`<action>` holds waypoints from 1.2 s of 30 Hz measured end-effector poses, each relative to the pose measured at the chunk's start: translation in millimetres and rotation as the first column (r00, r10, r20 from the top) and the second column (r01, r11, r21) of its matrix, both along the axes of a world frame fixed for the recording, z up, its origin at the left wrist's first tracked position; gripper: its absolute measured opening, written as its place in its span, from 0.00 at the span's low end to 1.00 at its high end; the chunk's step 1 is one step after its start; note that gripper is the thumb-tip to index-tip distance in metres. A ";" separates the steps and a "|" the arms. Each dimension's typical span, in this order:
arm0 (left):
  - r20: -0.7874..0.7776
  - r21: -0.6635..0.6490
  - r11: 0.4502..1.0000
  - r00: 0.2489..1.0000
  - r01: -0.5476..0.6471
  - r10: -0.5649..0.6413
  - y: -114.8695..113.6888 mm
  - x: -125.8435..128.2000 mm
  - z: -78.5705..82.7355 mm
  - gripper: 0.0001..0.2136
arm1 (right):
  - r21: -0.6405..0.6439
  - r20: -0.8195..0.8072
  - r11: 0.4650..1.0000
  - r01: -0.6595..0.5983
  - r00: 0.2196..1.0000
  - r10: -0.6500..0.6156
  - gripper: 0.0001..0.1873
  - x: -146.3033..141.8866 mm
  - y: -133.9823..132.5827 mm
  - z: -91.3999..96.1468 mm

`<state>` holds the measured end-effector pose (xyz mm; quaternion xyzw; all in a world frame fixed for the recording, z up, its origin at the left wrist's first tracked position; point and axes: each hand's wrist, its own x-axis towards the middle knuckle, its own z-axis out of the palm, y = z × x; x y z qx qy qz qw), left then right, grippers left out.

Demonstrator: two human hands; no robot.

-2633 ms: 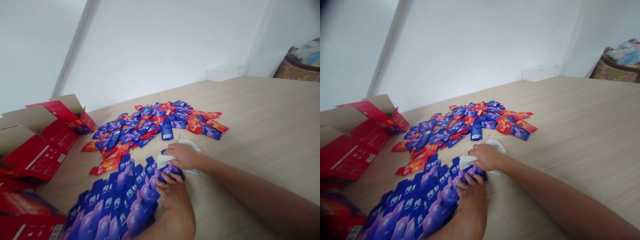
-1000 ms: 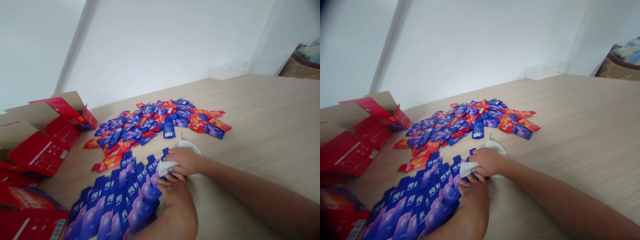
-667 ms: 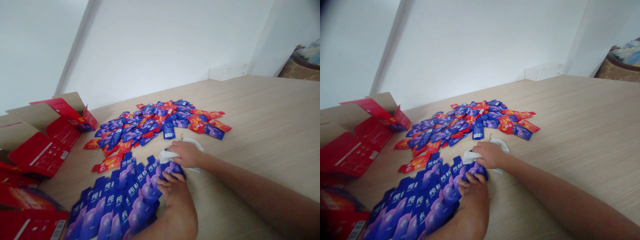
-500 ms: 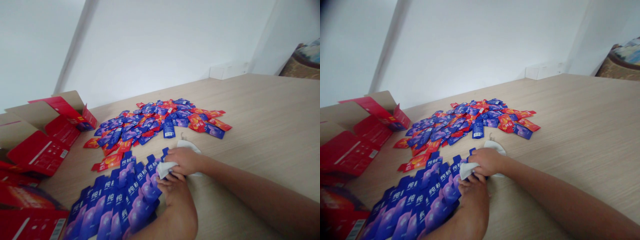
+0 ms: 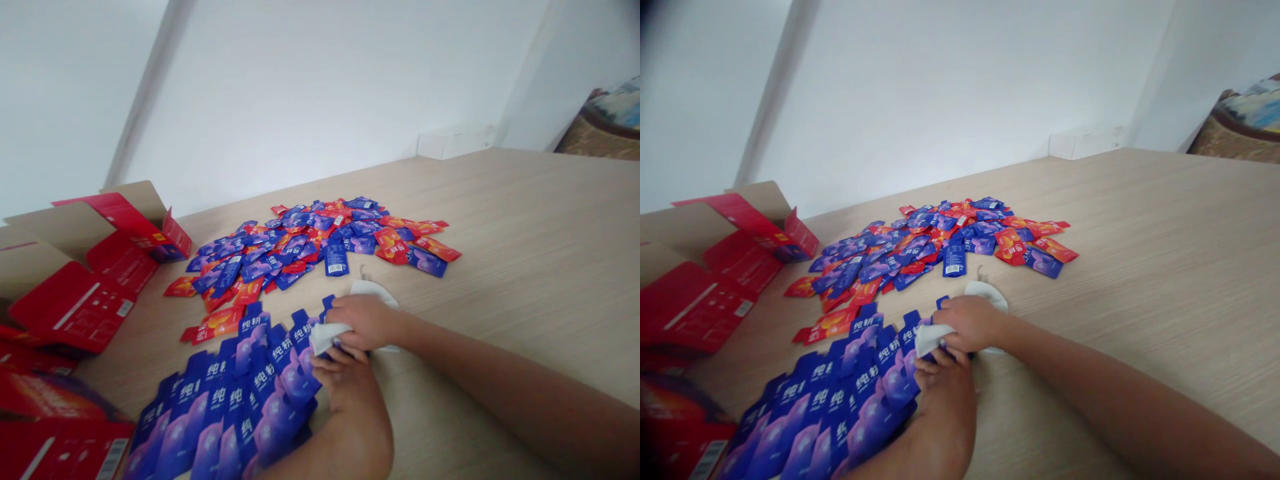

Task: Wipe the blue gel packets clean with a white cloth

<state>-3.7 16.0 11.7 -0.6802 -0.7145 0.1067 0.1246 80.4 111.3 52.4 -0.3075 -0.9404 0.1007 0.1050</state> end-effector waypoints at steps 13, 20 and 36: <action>-0.262 -0.005 0.996 0.961 0.091 -0.089 -8.0 -1.7 11.9 0.17 | 0.030 -0.026 0.997 0.078 0.997 -0.077 0.13 6.8 6.5 0.9; -0.208 -0.005 0.997 0.975 0.073 -0.073 -8.7 -2.7 9.3 0.19 | 0.036 0.020 0.992 0.122 0.992 -0.123 0.14 3.4 11.5 -5.9; 0.089 0.033 0.999 0.996 -0.021 0.018 -4.2 -1.1 3.8 0.17 | 0.019 0.041 0.988 0.151 0.988 -0.152 0.14 2.4 9.6 -3.9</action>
